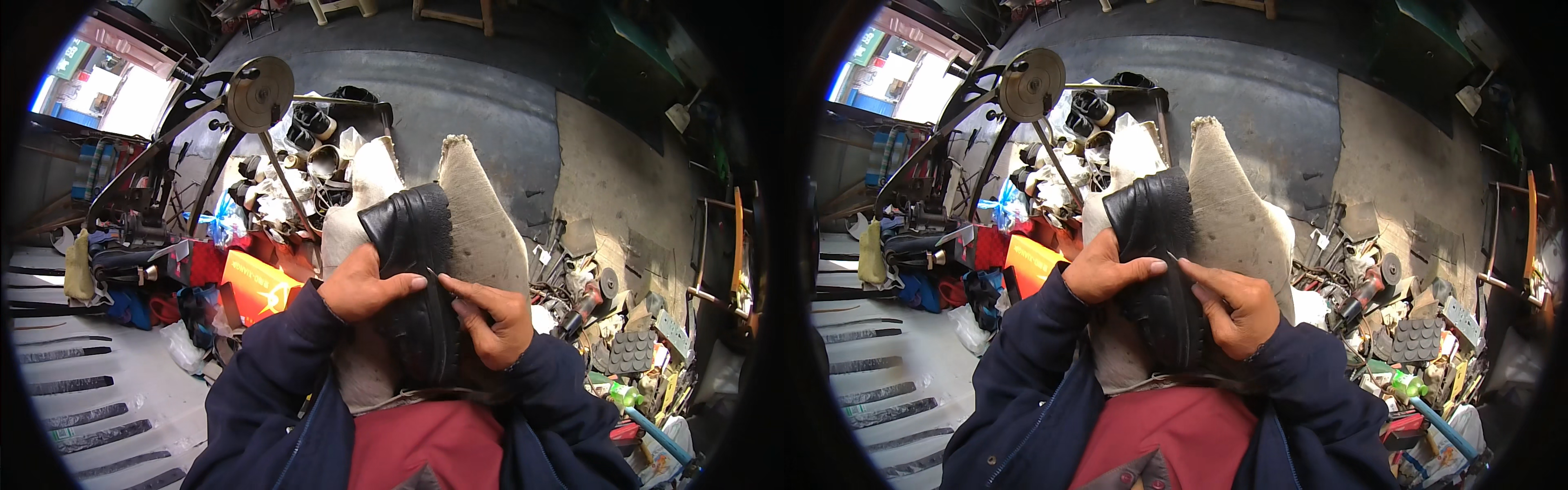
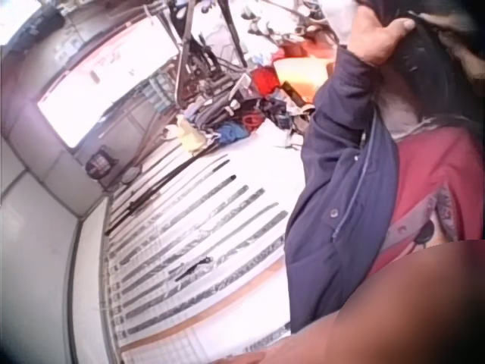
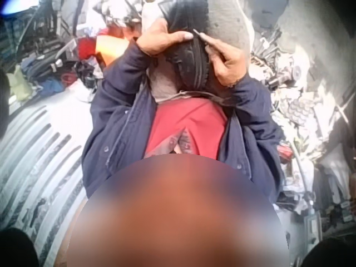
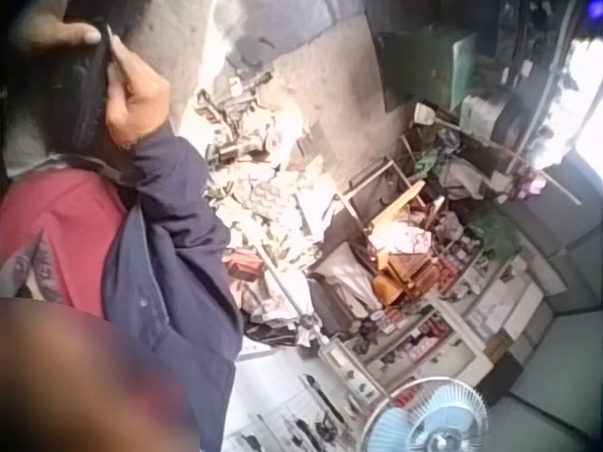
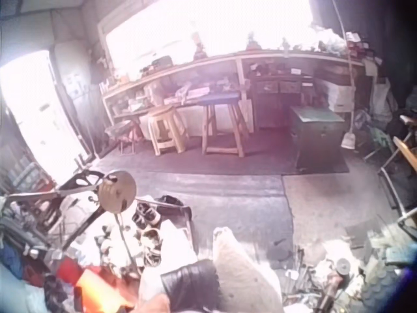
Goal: The person holds a black shoe on their lap and repeatedly uses a small pointed tool to work along the seam where the sole meets the upper. They rotate the shoe to access different sections and continue the same action throughout the clip.
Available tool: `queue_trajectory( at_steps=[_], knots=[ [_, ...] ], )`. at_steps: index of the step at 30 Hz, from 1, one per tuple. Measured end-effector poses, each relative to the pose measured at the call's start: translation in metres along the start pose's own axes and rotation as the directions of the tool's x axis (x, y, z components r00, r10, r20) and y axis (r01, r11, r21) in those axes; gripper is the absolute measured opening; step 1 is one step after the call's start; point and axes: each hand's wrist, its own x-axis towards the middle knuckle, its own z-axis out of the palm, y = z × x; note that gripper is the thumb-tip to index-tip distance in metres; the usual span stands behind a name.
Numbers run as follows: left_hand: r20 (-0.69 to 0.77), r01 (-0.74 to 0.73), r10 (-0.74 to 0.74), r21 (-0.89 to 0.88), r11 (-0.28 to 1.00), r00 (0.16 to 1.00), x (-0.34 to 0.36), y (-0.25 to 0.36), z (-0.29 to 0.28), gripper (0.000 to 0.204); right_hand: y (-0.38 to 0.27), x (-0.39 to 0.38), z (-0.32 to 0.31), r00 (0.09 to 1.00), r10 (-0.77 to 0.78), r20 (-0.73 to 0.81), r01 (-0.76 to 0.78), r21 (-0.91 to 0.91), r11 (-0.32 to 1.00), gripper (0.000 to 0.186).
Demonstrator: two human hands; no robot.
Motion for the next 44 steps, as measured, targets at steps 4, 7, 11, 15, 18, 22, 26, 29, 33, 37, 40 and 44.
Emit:
queue_trajectory(
  at_steps=[4, 7, 11, 15, 18, 22, 26, 29, 33, 37, 40, 44],
  knots=[
    [-0.019, 0.005, -0.005, -0.002, 1.0, 1.0, 0.001, -0.001, 0.0, 0.055, 0.003, -0.004, 0.015, 0.99, -0.049, -0.133, 0.051, 0.014, 0.999, 0.038],
    [-0.032, 0.012, -0.011, 0.014, 1.0, 0.999, 0.001, -0.002, 0.002, 0.05, 0.002, -0.005, 0.016, 0.992, 0.003, -0.129, -0.005, -0.016, 1.0, 0.037],
    [-0.017, 0.044, -0.042, 0.104, 0.994, 0.999, 0.001, -0.002, -0.001, 0.044, -0.001, -0.004, 0.019, 0.988, 0.015, -0.153, -0.016, -0.007, 1.0, 0.036],
    [-0.026, -0.019, 0.022, 0.125, 0.992, 0.999, 0.002, -0.005, 0.0, 0.043, 0.0, -0.004, 0.022, 0.984, 0.01, -0.179, -0.012, -0.009, 1.0, 0.035],
    [-0.019, -0.045, 0.049, 0.171, 0.984, 0.999, 0.003, -0.006, -0.001, 0.042, 0.003, -0.003, 0.023, 0.98, 0.012, -0.2, -0.01, 0.012, 1.0, 0.034],
    [-0.014, -0.023, 0.026, 0.204, 0.979, 1.0, 0.002, -0.005, -0.002, 0.042, 0.004, 0.002, 0.026, 0.966, 0.111, -0.234, -0.072, 0.17, 0.983, 0.032],
    [-0.01, -0.044, 0.048, 0.223, 0.974, 0.999, 0.002, -0.005, -0.002, 0.043, 0.0, 0.003, 0.015, 0.94, 0.328, -0.097, -0.27, 0.38, 0.885, 0.028],
    [-0.011, -0.06, 0.065, 0.254, 0.965, 0.998, 0.003, -0.005, -0.002, 0.042, 0.001, 0.007, 0.009, 0.93, 0.365, -0.043, -0.318, 0.401, 0.859, 0.028],
    [-0.028, 0.007, -0.002, 0.195, 0.981, 1.0, 0.001, -0.002, 0.0, 0.041, 0.005, 0.005, 0.019, 0.969, 0.102, -0.225, -0.059, 0.188, 0.98, 0.029],
    [-0.045, 0.012, -0.007, 0.115, 0.993, 0.999, -0.001, -0.002, 0.001, 0.044, 0.016, 0.002, 0.022, 0.933, -0.26, -0.25, 0.205, -0.226, 0.952, 0.036],
    [-0.035, -0.035, 0.037, 0.069, 0.997, 0.999, -0.002, -0.004, 0.002, 0.054, 0.024, -0.001, 0.023, 0.907, -0.35, -0.233, 0.273, -0.309, 0.911, 0.04],
    [-0.029, -0.058, 0.06, 0.05, 0.997, 0.998, -0.002, -0.009, 0.001, 0.062, 0.031, -0.004, 0.024, 0.911, -0.33, -0.247, 0.281, -0.214, 0.936, 0.042]
  ],
)
